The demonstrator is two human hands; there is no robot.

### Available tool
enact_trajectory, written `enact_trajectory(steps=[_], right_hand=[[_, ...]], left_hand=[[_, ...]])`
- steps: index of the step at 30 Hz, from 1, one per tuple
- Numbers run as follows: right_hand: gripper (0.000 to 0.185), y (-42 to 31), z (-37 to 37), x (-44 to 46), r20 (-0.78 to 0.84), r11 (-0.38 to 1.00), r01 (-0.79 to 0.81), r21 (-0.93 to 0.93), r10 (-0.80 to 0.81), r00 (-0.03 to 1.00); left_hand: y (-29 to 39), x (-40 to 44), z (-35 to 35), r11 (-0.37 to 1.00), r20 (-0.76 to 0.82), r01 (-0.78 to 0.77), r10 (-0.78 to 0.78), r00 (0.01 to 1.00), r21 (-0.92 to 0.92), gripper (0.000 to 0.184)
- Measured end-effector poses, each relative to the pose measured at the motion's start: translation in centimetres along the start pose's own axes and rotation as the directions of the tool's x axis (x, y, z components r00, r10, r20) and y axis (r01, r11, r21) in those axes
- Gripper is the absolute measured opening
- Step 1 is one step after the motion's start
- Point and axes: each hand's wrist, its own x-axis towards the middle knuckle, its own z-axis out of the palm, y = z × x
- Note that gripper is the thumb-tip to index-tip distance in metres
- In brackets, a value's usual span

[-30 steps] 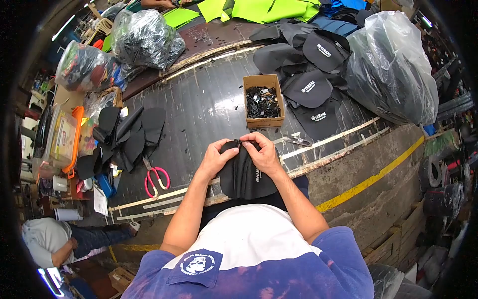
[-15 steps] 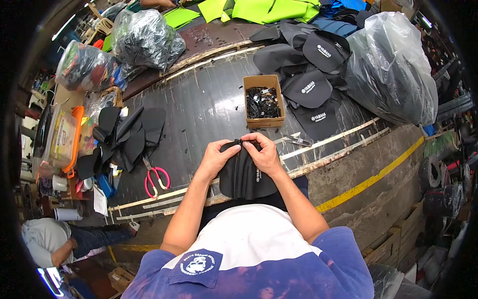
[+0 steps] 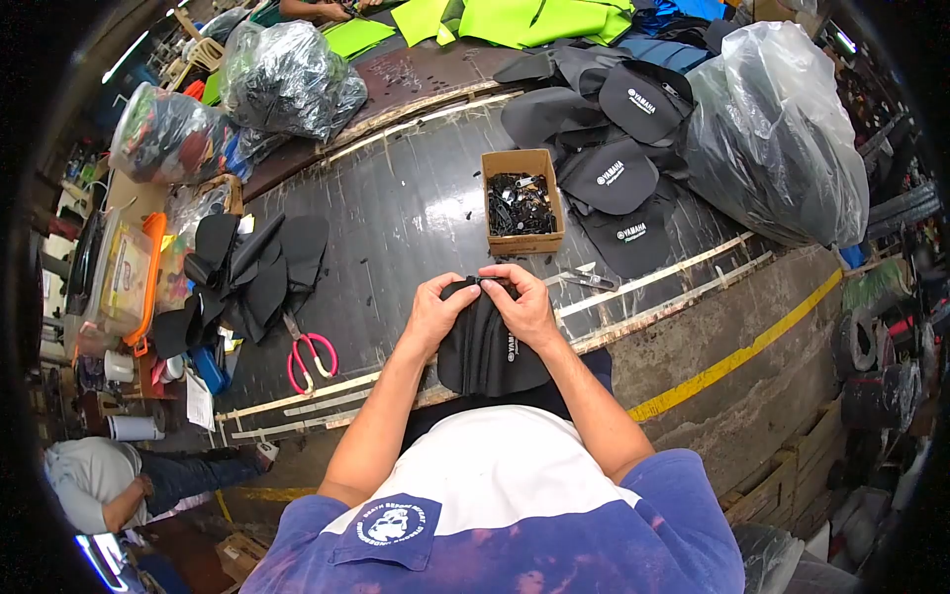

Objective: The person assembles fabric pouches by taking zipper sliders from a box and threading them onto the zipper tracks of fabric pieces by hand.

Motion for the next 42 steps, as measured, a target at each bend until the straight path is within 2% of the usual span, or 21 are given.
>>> enact_trajectory(steps=[4,7,11,15,19,27,42], right_hand=[[0.017,0.0,0.0,0.1,0.009,0.998,0.007,-0.059,-0.006,1.0],[0.017,0.0,0.1,0.1,-0.002,0.999,-0.015,-0.036,0.015,1.0],[0.016,0.0,0.1,0.1,-0.013,0.999,-0.014,-0.033,0.013,1.0],[0.016,0.1,0.0,0.1,0.01,0.999,-0.032,0.018,0.031,0.999],[0.017,0.2,0.1,0.1,-0.018,1.0,-0.005,0.011,0.006,1.0],[0.017,0.2,0.1,0.1,0.018,1.0,0.0,-0.021,0.0,1.0],[0.016,-0.1,0.1,0.1,0.058,0.997,0.04,-0.061,-0.037,0.998]], left_hand=[[0.7,-0.3,-0.3,1.0,0.017,0.011,-0.011,1.0,0.009,0.019],[1.8,-1.0,-0.8,1.0,0.086,0.029,-0.029,0.996,-0.003,0.021],[1.1,-0.9,-1.1,0.999,0.093,0.034,-0.034,0.995,-0.005,0.025],[1.6,-0.9,-1.1,0.994,0.096,0.107,-0.105,0.99,-0.017,0.025],[1.2,-0.2,-0.7,0.993,0.093,0.114,-0.11,0.99,-0.04,0.021],[0.6,0.2,-0.8,0.997,0.084,0.078,-0.079,0.993,0.016,0.015],[0.1,0.0,-0.5,0.998,0.052,0.05,-0.048,0.997,-0.035,0.015]])
